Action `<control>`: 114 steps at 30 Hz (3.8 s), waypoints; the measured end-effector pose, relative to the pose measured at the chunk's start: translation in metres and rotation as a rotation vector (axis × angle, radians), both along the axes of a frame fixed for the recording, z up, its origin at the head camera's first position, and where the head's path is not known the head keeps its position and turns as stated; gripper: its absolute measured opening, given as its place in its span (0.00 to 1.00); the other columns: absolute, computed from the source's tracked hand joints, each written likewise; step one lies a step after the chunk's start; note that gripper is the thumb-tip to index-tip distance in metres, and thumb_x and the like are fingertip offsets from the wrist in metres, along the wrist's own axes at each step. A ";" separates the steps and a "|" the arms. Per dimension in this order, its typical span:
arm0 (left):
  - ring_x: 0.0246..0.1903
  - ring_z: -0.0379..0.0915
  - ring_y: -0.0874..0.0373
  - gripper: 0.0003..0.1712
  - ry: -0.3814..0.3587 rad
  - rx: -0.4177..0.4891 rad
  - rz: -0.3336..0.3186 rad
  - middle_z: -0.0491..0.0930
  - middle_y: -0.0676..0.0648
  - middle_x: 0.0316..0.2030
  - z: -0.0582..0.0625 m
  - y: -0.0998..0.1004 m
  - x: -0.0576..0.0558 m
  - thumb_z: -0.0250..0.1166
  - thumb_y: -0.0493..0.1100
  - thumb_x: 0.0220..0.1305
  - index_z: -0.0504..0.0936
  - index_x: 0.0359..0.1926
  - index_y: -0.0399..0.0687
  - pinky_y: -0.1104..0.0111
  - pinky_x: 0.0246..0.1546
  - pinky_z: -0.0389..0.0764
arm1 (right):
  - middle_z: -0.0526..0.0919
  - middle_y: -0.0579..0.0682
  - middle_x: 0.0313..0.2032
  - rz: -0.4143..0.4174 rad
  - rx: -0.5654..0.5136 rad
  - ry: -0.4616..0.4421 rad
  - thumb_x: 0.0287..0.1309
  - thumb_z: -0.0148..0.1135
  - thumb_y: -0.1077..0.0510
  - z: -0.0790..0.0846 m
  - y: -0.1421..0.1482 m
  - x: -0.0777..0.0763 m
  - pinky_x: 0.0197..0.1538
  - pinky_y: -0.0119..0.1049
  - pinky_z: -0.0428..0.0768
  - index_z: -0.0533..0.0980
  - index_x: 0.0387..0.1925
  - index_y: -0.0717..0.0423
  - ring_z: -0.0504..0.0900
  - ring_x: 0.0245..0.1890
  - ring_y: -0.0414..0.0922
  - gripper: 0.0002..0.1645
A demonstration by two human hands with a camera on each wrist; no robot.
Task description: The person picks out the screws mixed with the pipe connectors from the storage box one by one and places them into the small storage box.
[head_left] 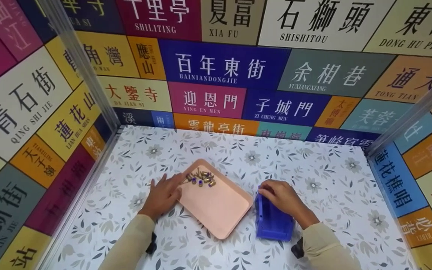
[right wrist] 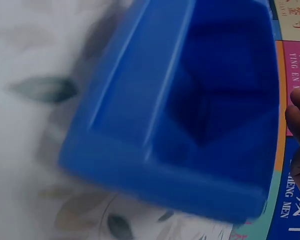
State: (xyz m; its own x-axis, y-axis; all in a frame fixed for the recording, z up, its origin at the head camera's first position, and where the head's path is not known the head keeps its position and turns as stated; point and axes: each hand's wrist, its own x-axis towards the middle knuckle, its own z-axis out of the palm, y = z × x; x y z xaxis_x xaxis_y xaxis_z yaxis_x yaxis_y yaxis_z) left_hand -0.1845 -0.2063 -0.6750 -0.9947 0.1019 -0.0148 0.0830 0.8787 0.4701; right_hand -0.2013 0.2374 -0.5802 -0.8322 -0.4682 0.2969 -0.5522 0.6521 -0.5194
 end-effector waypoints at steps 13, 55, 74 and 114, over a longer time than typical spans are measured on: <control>0.81 0.42 0.46 0.33 -0.030 -0.004 0.005 0.57 0.62 0.78 -0.001 0.001 0.002 0.43 0.66 0.77 0.48 0.79 0.85 0.35 0.76 0.32 | 0.87 0.42 0.33 0.086 -0.039 0.026 0.66 0.67 0.47 0.005 -0.046 -0.018 0.33 0.37 0.83 0.84 0.39 0.48 0.82 0.29 0.37 0.10; 0.80 0.46 0.41 0.32 0.010 0.004 -0.001 0.60 0.62 0.77 0.003 -0.002 0.002 0.46 0.64 0.78 0.51 0.79 0.83 0.30 0.74 0.35 | 0.88 0.42 0.35 0.304 -0.027 -0.097 0.66 0.68 0.51 -0.008 -0.200 -0.079 0.36 0.30 0.83 0.86 0.46 0.49 0.82 0.30 0.34 0.10; 0.79 0.49 0.40 0.32 0.040 0.000 0.000 0.62 0.65 0.76 0.004 0.002 0.000 0.46 0.64 0.77 0.47 0.76 0.93 0.29 0.73 0.37 | 0.84 0.43 0.44 0.311 0.119 -0.124 0.66 0.67 0.51 -0.034 -0.223 -0.085 0.45 0.32 0.82 0.87 0.51 0.40 0.79 0.41 0.35 0.13; 0.79 0.47 0.37 0.33 0.025 0.013 -0.029 0.60 0.64 0.77 0.006 0.002 -0.003 0.45 0.65 0.77 0.44 0.77 0.93 0.27 0.72 0.33 | 0.80 0.37 0.43 0.142 -0.108 -0.233 0.70 0.57 0.56 -0.068 -0.238 -0.088 0.56 0.38 0.76 0.80 0.41 0.43 0.79 0.45 0.37 0.06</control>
